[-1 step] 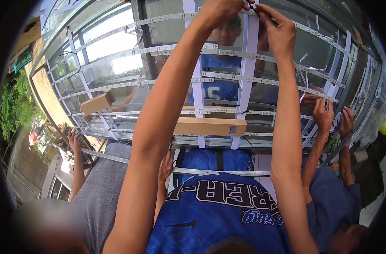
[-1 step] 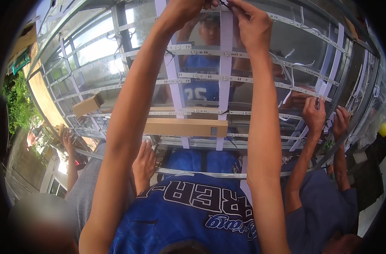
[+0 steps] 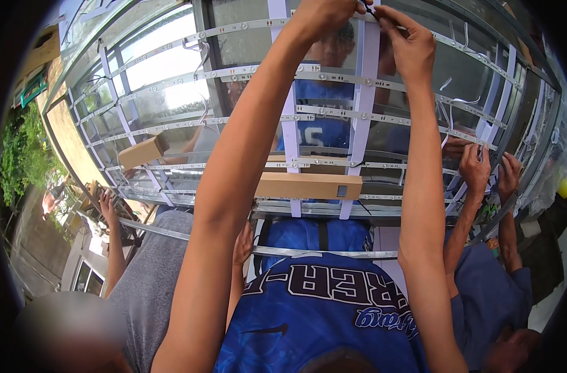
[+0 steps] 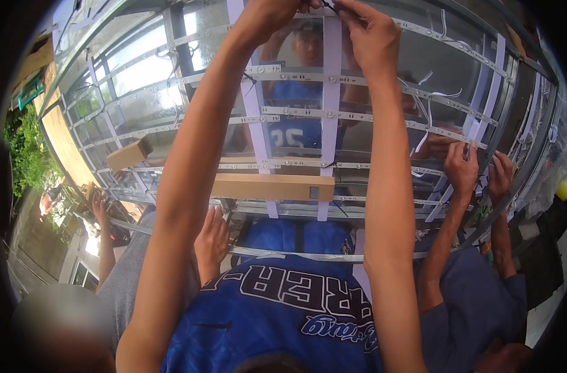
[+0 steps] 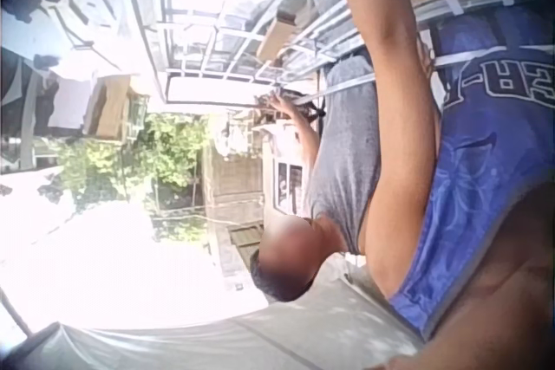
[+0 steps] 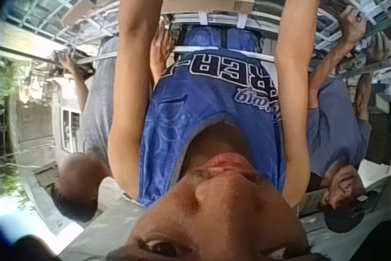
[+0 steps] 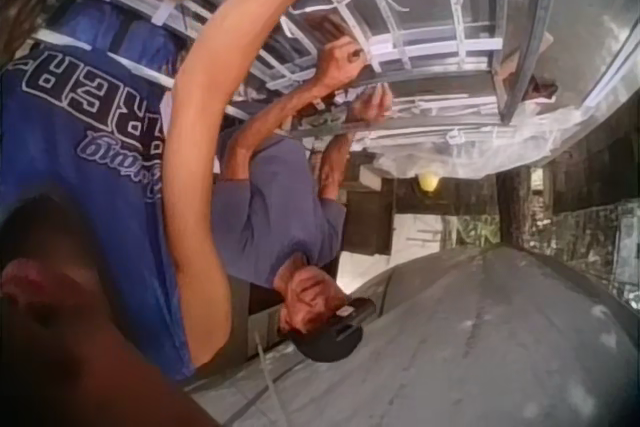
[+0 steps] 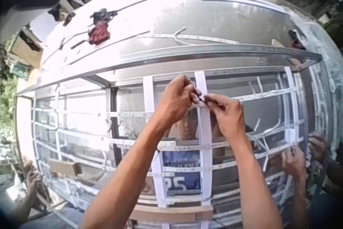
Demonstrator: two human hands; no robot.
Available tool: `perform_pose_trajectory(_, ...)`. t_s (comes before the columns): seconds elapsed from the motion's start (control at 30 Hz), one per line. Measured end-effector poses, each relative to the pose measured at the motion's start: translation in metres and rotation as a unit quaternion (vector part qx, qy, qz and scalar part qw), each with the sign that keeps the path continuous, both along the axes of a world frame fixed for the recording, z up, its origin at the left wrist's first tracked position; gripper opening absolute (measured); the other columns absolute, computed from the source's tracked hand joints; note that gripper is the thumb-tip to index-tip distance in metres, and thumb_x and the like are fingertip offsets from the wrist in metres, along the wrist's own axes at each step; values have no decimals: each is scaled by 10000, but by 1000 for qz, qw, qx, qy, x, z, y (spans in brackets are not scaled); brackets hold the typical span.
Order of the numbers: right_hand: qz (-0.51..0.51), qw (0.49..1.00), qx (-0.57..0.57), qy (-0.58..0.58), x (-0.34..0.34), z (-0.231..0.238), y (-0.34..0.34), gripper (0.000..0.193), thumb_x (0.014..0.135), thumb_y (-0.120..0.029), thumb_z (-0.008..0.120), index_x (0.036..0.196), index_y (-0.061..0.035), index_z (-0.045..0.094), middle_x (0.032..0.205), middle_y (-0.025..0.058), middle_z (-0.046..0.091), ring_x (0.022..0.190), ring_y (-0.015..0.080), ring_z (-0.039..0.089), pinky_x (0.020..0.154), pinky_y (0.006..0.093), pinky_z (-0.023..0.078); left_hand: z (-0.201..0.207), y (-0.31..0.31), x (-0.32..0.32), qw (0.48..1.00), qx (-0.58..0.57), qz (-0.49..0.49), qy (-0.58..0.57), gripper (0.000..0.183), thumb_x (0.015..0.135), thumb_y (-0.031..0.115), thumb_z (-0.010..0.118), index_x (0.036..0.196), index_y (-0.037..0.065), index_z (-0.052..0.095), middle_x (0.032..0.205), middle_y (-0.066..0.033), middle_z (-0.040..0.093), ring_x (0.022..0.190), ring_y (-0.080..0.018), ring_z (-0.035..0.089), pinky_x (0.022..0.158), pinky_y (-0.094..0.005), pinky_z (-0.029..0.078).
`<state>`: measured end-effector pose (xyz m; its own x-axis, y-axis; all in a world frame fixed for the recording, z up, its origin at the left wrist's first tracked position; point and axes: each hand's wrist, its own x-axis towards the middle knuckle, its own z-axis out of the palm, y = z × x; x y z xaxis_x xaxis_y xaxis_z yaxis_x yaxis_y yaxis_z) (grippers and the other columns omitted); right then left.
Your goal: Collaboratively aligning and securing LED strips or materials onto a large metal frame structure.
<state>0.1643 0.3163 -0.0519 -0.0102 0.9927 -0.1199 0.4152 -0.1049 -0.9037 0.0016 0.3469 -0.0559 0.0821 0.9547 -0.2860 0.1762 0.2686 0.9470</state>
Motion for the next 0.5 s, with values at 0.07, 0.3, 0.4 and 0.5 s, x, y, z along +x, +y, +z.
perform_pose_trajectory(0.07,24,999,10,-20,3,6,4,156,790,-24,684,943,3,689,809,102,692,722,168,658,668,278,500,-4,-1,2,1000,-4,3,-10,158,952,66,411,857,-10,511,758,-82,628,619,-127,568,570,-273,467)
perform_pose_trajectory(0.3,44,997,-32,-56,10,20,10,215,779,-38,695,985,17,674,811,102,679,672,147,647,603,258,495,-5,-3,5,1000,5,26,-6,173,961,90,418,846,-5,505,702,-75,581,596,-140,555,557,-273,463)
perform_pose_trajectory(0.4,45,997,-53,-35,10,20,12,211,789,-33,682,989,30,666,801,101,683,673,147,654,588,262,499,-5,-3,3,999,8,31,-9,179,963,89,414,842,-4,508,684,-67,559,591,-137,542,558,-273,462)
perform_pose_trajectory(0.5,37,997,-69,-15,9,16,13,200,801,-35,667,990,31,664,806,99,691,702,141,662,593,258,499,0,-3,1,1000,6,29,-10,182,964,83,411,835,-3,507,694,-58,544,610,-125,525,572,-266,454)
